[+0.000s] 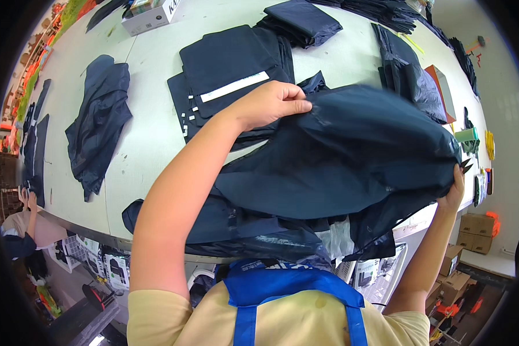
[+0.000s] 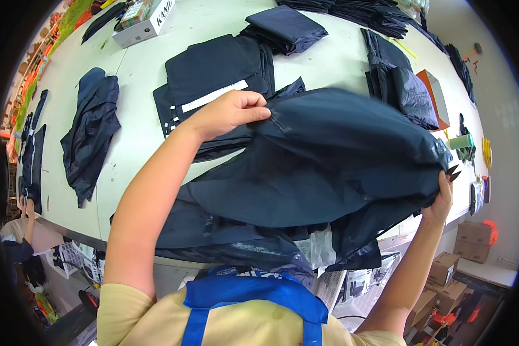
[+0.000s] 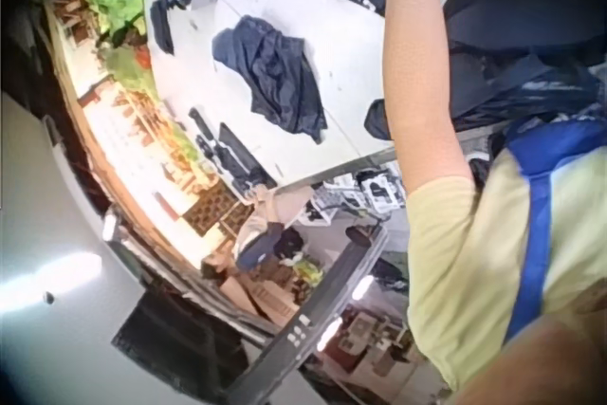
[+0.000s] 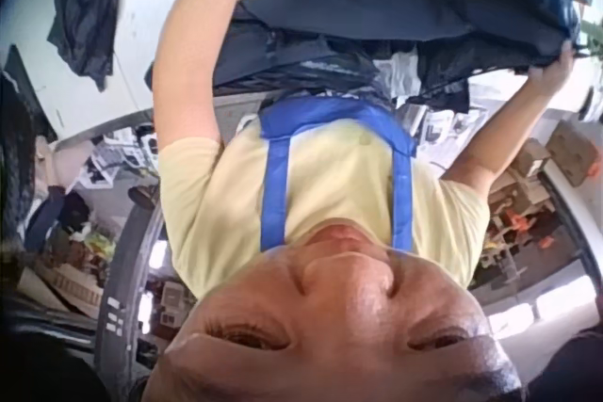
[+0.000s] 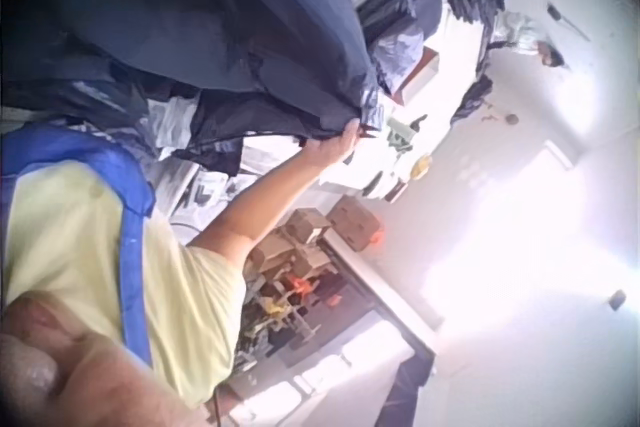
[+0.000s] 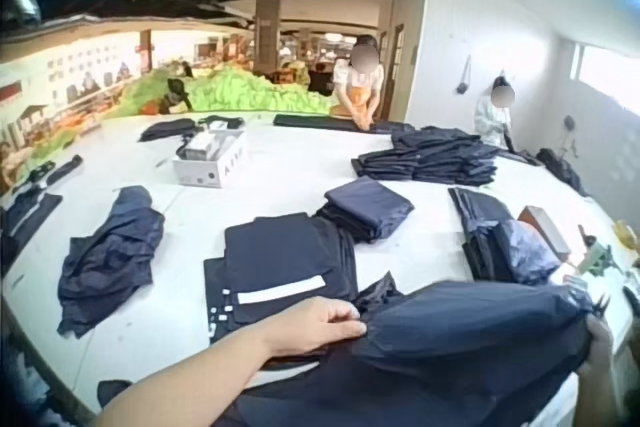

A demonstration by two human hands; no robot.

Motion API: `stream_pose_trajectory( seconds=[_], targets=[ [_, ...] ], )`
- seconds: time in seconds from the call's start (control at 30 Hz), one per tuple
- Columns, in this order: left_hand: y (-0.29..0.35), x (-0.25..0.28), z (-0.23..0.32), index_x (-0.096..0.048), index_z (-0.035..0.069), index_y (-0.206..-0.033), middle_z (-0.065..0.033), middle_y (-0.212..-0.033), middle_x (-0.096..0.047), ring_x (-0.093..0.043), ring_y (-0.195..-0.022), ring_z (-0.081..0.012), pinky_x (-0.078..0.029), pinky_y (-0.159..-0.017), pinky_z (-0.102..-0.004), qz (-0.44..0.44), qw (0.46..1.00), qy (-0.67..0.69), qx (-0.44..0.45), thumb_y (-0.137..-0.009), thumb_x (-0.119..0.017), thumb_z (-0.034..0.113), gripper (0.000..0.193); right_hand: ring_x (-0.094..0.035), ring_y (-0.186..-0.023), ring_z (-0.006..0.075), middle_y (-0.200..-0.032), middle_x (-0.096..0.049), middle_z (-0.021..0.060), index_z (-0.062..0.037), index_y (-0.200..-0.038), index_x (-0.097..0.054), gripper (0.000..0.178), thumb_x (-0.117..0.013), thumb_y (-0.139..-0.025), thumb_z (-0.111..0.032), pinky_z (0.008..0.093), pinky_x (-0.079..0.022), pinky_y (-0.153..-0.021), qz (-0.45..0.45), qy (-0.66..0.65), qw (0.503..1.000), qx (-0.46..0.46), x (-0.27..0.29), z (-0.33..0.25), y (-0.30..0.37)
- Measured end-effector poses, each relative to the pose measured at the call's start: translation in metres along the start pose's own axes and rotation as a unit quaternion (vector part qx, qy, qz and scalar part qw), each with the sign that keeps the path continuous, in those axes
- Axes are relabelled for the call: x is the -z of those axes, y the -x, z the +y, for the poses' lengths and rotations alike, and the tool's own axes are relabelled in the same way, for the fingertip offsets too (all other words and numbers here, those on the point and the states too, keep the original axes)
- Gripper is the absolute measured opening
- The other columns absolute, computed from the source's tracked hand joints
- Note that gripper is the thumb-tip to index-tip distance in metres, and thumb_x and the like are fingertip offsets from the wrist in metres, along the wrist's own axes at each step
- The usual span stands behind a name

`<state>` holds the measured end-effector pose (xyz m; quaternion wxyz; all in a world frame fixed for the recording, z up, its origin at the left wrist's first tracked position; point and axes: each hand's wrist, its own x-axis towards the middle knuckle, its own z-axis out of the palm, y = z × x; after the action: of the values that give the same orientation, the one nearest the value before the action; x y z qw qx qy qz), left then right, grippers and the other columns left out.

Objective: The person folds a dark blue jacket on a white table. They smooth the fabric, fold the sleeves inward, fold the body in half, and then fold it again into a compact rectangle. The folded jacket is placed on a growing stack of similar folded jackets.

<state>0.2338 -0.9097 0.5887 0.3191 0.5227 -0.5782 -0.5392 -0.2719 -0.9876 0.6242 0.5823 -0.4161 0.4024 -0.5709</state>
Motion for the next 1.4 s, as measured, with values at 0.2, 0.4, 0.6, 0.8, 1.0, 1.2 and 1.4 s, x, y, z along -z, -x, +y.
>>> stream_pose_trajectory(
  seconds=[0.2,0.4,0.6,0.8,1.0,1.2,1.4],
  targets=[
    [0.058,-0.018,0.048,-0.058,-0.004,-0.119,-0.0044,-0.105,-0.065,-0.059,-0.093,-0.0076,-0.045,-0.087,-0.0217,-0.040,0.976,0.206,-0.065,-0.088,-0.059,0.003,0.032,-0.067,-0.090,0.0215,-0.101,-0.067,0.0133,0.0010,-0.109,-0.058,0.019,-0.057,-0.094,-0.011,0.0324,-0.057,-0.080,0.008,-0.034,0.999,-0.008,-0.012,0.010,0.003],
    [0.086,-0.013,0.058,-0.061,0.001,-0.112,0.0001,-0.097,-0.063,-0.057,-0.090,-0.0062,-0.045,-0.085,-0.0224,0.023,0.991,0.082,-0.105,-0.088,-0.056,-0.002,0.025,-0.067,-0.085,0.0203,-0.100,-0.066,0.0127,0.0033,-0.107,-0.059,0.020,-0.058,-0.089,-0.005,0.0279,-0.055,-0.076,0.063,0.110,0.986,0.109,-0.054,-0.005,0.032],
    [0.124,0.056,-0.068,-0.063,0.007,-0.080,-0.0071,-0.111,-0.057,-0.053,-0.098,-0.0127,-0.044,-0.086,-0.0272,0.360,0.887,-0.271,-0.103,-0.078,-0.052,-0.009,0.020,-0.064,-0.071,0.0290,-0.115,-0.062,0.0123,-0.0161,-0.109,-0.067,0.048,-0.070,-0.062,-0.010,0.0373,-0.052,-0.065,-0.631,0.447,0.615,0.152,-0.193,0.012,0.158],
    [0.170,0.037,-0.130,-0.062,0.008,-0.119,-0.0100,-0.118,-0.058,-0.059,-0.087,-0.0154,-0.050,-0.079,-0.0310,0.322,0.915,0.058,0.236,-0.092,-0.058,0.015,0.028,-0.067,-0.087,0.0310,-0.119,-0.062,0.0140,-0.0067,-0.109,-0.065,0.038,-0.066,-0.072,-0.001,0.0353,-0.055,-0.076,-0.561,0.369,0.740,0.033,-0.184,0.077,0.156],
    [0.196,-0.029,-0.143,-0.034,0.009,-0.145,-0.0233,-0.143,-0.035,-0.045,-0.126,-0.0332,-0.040,-0.103,-0.0399,0.256,0.924,-0.120,0.258,-0.080,-0.072,0.033,0.079,-0.060,-0.108,0.0348,-0.133,-0.052,0.0152,-0.0056,-0.121,-0.057,0.049,-0.071,-0.080,-0.028,0.0395,-0.051,-0.087,-0.182,0.676,0.698,0.151,-0.170,0.127,0.072],
    [0.165,-0.061,-0.111,-0.036,0.009,-0.143,-0.0197,-0.146,-0.031,-0.036,-0.133,-0.0359,-0.034,-0.108,-0.0416,0.223,0.949,-0.167,0.145,-0.083,-0.071,0.024,0.070,-0.065,-0.095,0.0330,-0.113,-0.064,0.0121,-0.0042,-0.108,-0.062,0.035,-0.064,-0.085,-0.031,0.0407,-0.053,-0.080,-0.246,0.808,0.535,0.034,-0.196,0.196,0.010],
    [0.123,-0.081,-0.067,-0.023,0.001,-0.147,-0.0191,-0.140,-0.043,-0.048,-0.122,-0.0265,-0.042,-0.097,-0.0346,0.258,0.944,0.153,0.137,-0.084,-0.072,0.028,0.085,-0.057,-0.062,0.0271,-0.072,-0.056,0.0082,-0.0089,-0.080,-0.060,0.010,-0.061,-0.070,-0.011,0.0391,-0.046,-0.056,-0.400,0.495,0.670,0.383,-0.213,0.130,0.110]
  ],
)
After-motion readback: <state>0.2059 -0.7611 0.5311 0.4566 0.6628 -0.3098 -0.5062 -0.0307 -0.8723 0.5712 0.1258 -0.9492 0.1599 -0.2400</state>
